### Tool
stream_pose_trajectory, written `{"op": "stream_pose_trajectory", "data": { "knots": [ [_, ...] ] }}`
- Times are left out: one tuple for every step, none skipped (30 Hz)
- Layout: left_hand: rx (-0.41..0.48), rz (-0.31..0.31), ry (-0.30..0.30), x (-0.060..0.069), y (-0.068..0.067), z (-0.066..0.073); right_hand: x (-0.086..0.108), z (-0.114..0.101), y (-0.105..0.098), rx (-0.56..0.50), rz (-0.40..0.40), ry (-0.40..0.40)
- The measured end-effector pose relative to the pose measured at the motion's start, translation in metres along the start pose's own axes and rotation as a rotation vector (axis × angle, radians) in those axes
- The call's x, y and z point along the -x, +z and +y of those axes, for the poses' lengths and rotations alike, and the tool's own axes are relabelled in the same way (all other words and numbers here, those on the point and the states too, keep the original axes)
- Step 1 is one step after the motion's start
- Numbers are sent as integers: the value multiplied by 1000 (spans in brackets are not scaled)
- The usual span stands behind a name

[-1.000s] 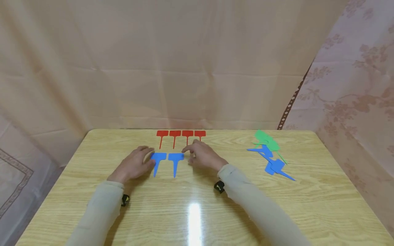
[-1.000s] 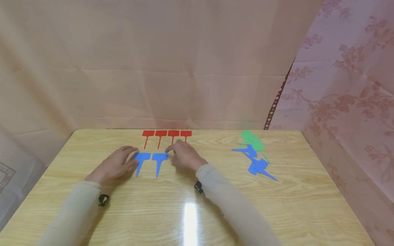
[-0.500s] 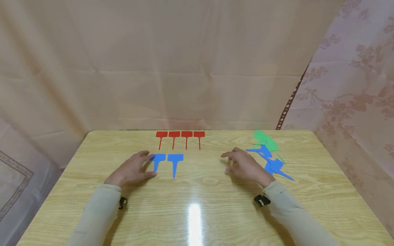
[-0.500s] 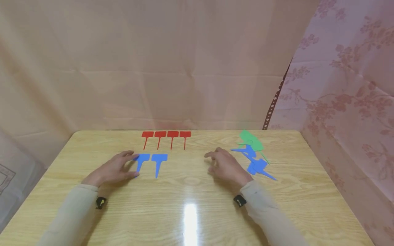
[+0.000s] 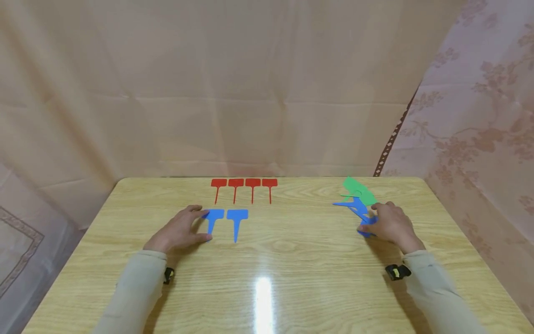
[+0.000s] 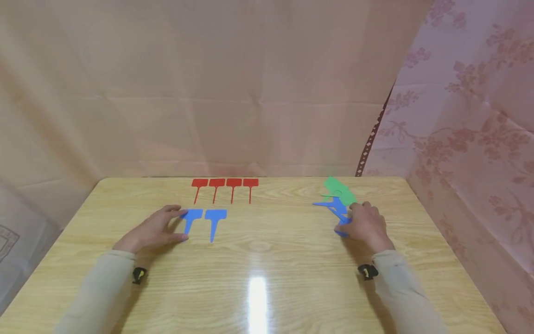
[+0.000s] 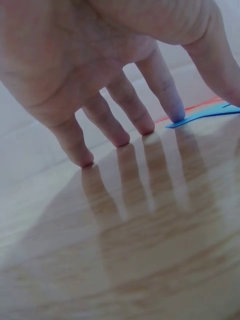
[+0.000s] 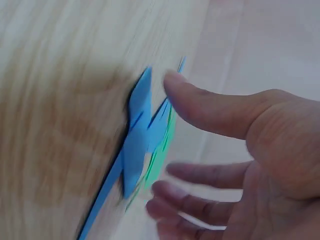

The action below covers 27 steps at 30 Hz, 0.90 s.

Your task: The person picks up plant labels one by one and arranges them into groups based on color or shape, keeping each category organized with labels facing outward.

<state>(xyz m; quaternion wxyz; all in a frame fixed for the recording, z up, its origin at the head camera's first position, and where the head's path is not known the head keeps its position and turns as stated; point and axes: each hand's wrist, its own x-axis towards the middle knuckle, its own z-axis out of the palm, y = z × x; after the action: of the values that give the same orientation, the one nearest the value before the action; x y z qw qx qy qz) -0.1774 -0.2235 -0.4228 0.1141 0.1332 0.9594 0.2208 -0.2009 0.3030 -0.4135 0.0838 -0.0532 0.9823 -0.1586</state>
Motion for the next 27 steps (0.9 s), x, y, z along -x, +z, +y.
{"op": "stream_pose_trajectory", "data": {
  "knots": [
    [1,-2,-8,0,0,0,1,4,-1,4,-18,26],
    [3,-3,-15,0,0,1,2,7,-2,7,-33,42],
    [2,-5,-18,0,-1,1,2,10,-3,0,-45,50],
    [4,-4,-23,0,-1,1,3,12,-3,-12,-55,54],
    [5,-5,-26,0,-1,1,2,14,-3,-24,-59,52],
    [8,-6,-30,0,-1,2,2,16,-3,-37,-61,50],
    [8,-6,-30,0,-1,2,2,18,-3,-53,-62,46],
    [10,-6,-31,0,-1,2,1,19,-3,-68,-61,41],
    [12,-7,-31,0,-1,2,0,21,-2,-78,-58,38],
    [16,-7,-32,0,-1,2,0,23,-2,-88,-56,38],
    [17,-9,-32,0,-1,2,-1,24,-1,-100,-57,43],
    [19,-10,-31,0,0,2,-1,25,-1,-111,-57,49],
    [19,-10,-30,0,0,2,-1,25,-1,-123,-52,51],
    [21,-10,-30,0,0,2,0,26,0,-138,-43,49],
    [22,-9,-28,0,1,2,0,25,0,-159,-29,41],
    [21,-8,-26,0,1,2,1,24,1,-180,-11,28],
    [21,-6,-24,0,1,2,1,23,1,-198,6,8],
    [21,-4,-22,1,1,2,1,21,1,-220,27,-22],
    [20,-2,-20,1,1,2,1,18,1,-249,45,-58],
    [19,-1,-19,1,1,2,1,15,2,-280,64,-100],
    [17,-2,-19,1,1,2,0,11,2,-321,71,-139],
    [16,-3,-20,1,2,2,-1,7,2,-379,66,-178],
    [17,-5,-23,1,2,2,-2,2,2,-443,54,-217],
    [17,-7,-27,1,2,2,-4,-3,3,-514,30,-249],
    [16,-8,-30,1,2,3,-6,-9,3,-581,-2,-277],
    [17,-9,-32,1,2,2,-9,-15,4,-649,-38,-302],
    [17,-10,-32,0,1,2,-11,-22,6,-712,-81,-319]
  ]
}}
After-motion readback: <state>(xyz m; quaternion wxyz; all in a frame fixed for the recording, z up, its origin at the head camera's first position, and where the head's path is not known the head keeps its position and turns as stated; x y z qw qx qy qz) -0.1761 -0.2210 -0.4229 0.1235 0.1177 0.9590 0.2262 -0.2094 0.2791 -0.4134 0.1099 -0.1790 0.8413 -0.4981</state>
